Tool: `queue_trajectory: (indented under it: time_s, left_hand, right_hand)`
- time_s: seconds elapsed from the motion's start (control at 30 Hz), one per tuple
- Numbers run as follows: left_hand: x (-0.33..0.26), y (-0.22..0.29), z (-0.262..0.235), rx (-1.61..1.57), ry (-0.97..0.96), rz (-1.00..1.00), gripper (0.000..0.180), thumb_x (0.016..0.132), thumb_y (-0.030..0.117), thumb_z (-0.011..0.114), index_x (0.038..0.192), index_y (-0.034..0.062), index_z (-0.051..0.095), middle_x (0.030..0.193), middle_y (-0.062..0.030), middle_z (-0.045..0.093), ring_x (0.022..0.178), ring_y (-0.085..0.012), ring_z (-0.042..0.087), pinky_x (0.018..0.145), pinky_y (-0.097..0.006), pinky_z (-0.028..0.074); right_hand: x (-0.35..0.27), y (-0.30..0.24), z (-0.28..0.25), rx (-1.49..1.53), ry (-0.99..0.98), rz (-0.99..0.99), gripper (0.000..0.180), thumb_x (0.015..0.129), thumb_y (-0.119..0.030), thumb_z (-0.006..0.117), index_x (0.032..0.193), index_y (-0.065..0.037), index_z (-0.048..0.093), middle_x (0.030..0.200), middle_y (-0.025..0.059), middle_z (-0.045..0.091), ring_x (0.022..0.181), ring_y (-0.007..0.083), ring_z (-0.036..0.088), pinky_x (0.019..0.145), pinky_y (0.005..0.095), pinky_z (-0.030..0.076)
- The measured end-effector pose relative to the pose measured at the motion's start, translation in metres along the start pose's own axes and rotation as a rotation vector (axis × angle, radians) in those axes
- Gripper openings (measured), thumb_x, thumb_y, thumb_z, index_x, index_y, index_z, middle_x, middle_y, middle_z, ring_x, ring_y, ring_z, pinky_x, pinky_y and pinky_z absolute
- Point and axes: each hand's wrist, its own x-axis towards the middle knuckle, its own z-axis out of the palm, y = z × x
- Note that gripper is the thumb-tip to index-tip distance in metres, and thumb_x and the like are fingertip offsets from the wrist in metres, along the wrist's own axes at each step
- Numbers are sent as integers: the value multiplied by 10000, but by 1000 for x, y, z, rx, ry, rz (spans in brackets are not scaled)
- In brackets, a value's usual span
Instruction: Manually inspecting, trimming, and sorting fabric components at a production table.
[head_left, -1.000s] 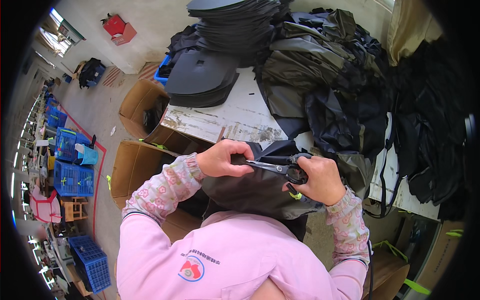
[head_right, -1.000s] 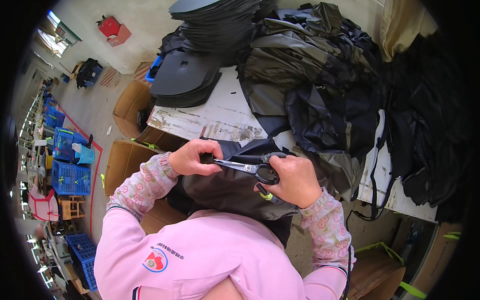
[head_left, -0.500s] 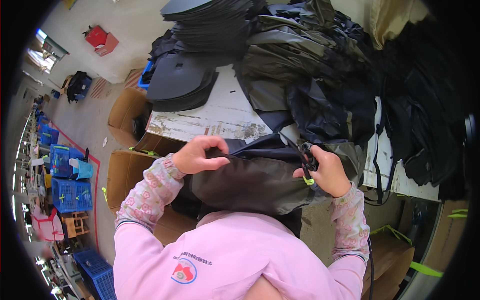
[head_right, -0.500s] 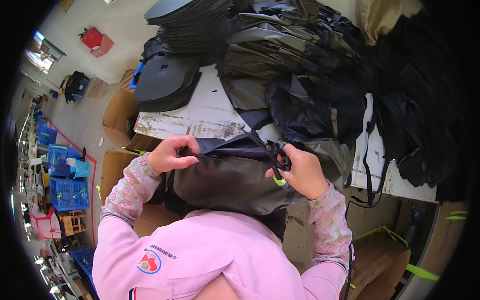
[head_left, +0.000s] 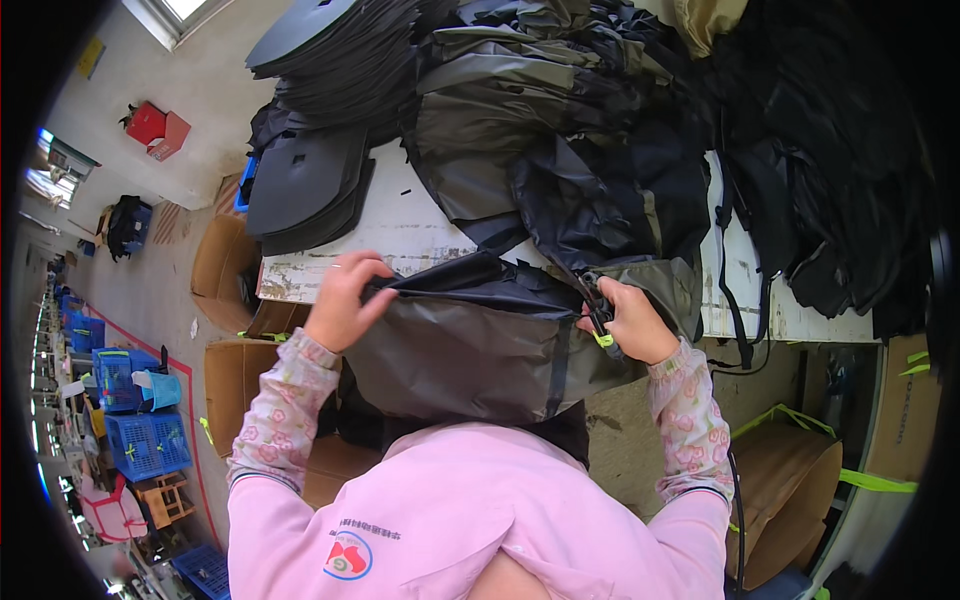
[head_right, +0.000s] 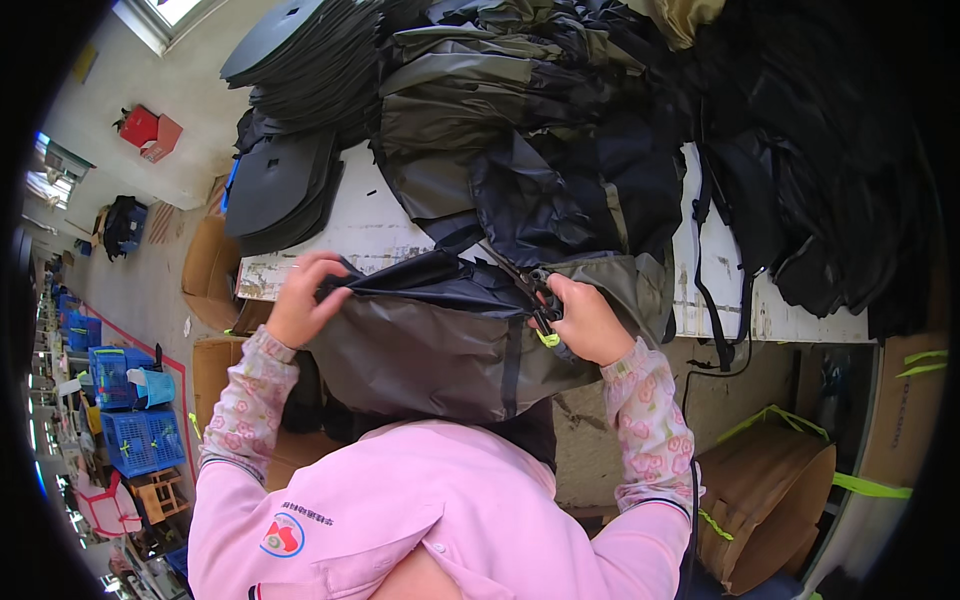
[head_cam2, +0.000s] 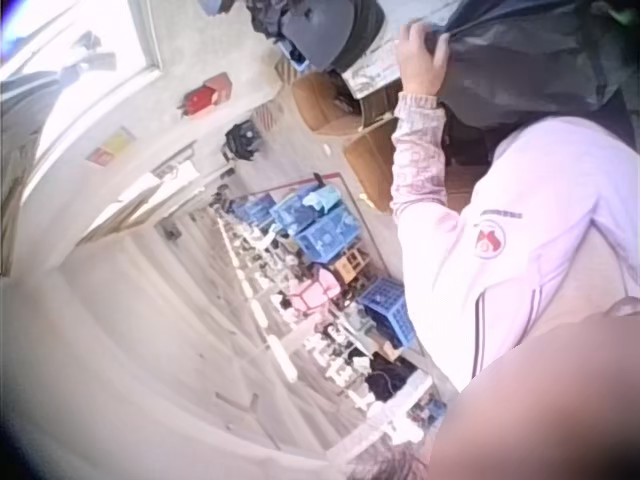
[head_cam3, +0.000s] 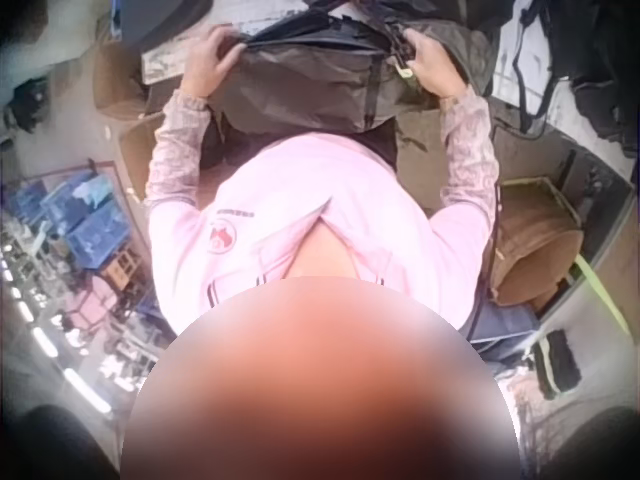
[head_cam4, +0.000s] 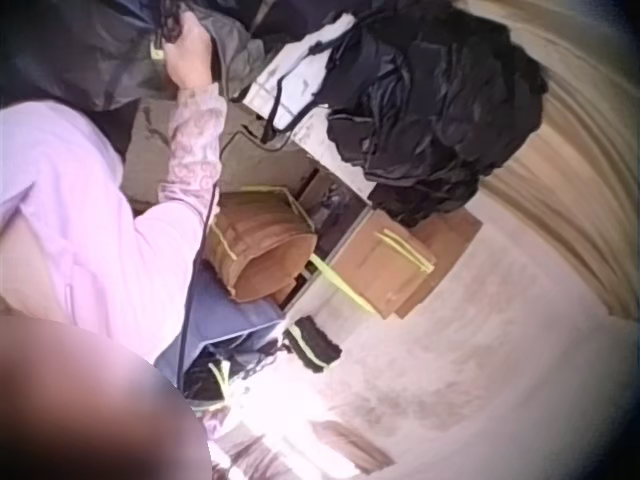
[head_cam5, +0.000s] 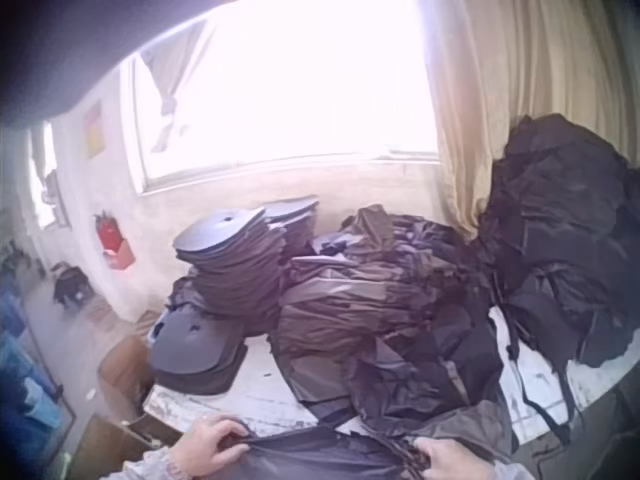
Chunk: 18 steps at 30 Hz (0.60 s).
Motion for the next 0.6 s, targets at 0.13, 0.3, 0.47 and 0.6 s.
queue_trajectory:
  time_s: [0.13,0.3,0.47,0.6]
  left_hand:
    - [28,69,47,-281,-150,322,329,794,216,759,1051,67,616,1131,-121,591,1084,-319,547,938,-407,436]
    - [46,113,97,-441,-326,341,359,797,216,781,1069,54,612,1058,-76,615,973,-222,590,843,-342,466]
    - [49,107,121,-897,-637,-35,242,840,102,737,1029,10,619,885,-16,630,812,-72,565,690,-243,463]
    - [39,86,109,-889,-607,-77,224,873,142,705,1014,-13,625,835,-40,631,768,-80,545,702,-258,472]
  right_hand:
    - [-2,-13,-4,123,-75,18,303,727,-87,803,880,17,563,704,82,562,651,116,477,623,296,433]
    - [-9,-28,-9,234,-145,106,301,741,-83,806,899,24,572,740,21,573,693,66,478,633,265,436]
    - [-18,-30,-9,272,-172,95,357,751,-152,833,917,31,576,763,29,606,712,82,521,671,261,459]
    - [-23,-33,-19,112,12,39,347,731,-118,833,897,19,561,783,116,647,685,192,615,655,326,488]
